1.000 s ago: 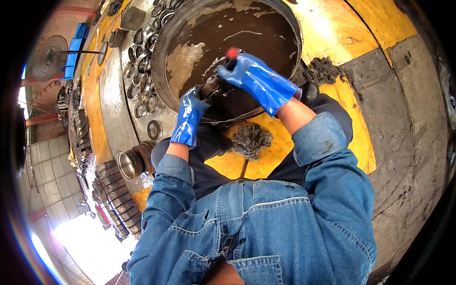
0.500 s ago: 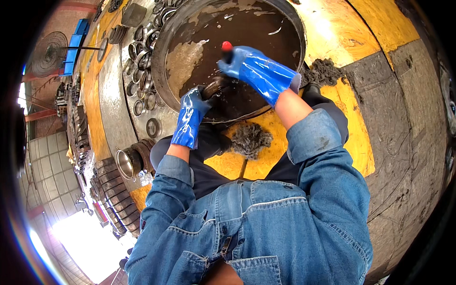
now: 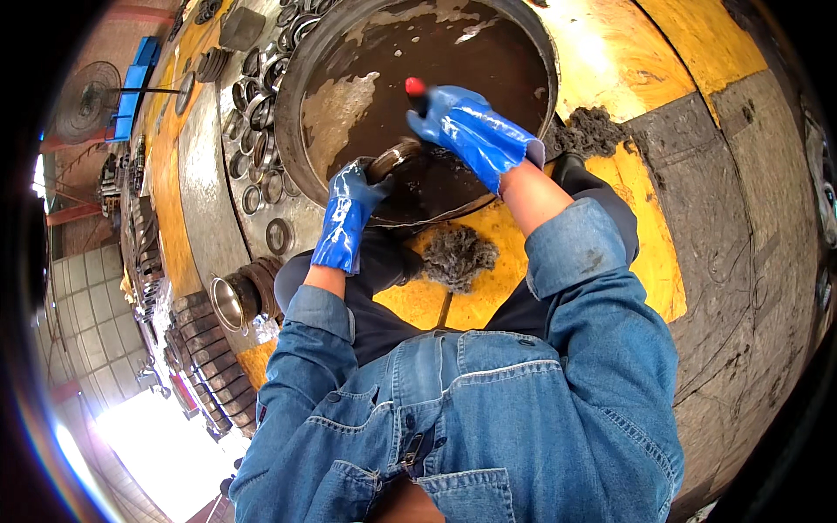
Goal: The person sits on the floor and repeatedly scrubs metal rings with a red-handled wire brush. They dip the rings into a large basin of dark liquid and scrub both the interior and exterior surfaces before placing them aside.
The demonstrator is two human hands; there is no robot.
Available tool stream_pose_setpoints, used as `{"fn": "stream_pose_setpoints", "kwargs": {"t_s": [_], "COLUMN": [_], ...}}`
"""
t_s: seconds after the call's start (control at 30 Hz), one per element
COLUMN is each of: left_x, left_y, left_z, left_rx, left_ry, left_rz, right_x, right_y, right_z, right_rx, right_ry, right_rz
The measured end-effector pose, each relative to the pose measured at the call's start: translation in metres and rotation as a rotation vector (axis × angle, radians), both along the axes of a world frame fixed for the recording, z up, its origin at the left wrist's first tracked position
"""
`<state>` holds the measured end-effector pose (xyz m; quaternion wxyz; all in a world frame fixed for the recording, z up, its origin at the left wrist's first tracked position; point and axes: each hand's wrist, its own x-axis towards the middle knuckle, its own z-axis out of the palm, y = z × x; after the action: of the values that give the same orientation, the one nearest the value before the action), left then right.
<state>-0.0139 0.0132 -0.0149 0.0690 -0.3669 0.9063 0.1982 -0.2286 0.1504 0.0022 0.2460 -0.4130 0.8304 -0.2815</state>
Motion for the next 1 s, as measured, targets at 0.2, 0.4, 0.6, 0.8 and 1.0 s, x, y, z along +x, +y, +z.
{"fn": "stream_pose_setpoints", "kwargs": {"t_s": [0.2,0.4,0.6,0.8,1.0], "left_x": [0.005,-0.005,0.001,-0.005,0.0], "left_y": [-0.005,-0.003,-0.014,-0.004,-0.006], "left_z": [-0.004,0.0,-0.012,0.0,-0.004], "left_rx": [-0.014,-0.004,0.015,-0.025,-0.003], "left_ry": [0.053,0.023,-0.059,-0.009,0.008], "left_rz": [-0.004,-0.044,-0.095,-0.048,-0.047], "right_x": [0.01,0.003,0.055,0.01,0.029], "right_y": [0.018,0.018,-0.002,0.026,0.011], "right_z": [-0.03,-0.033,0.007,-0.025,0.016], "right_rx": [0.115,-0.169,-0.303,-0.135,-0.343], "right_ry": [-0.005,-0.023,-0.031,-0.009,-0.322], "right_rz": [-0.242,-0.261,0.164,-0.065,0.043]}}
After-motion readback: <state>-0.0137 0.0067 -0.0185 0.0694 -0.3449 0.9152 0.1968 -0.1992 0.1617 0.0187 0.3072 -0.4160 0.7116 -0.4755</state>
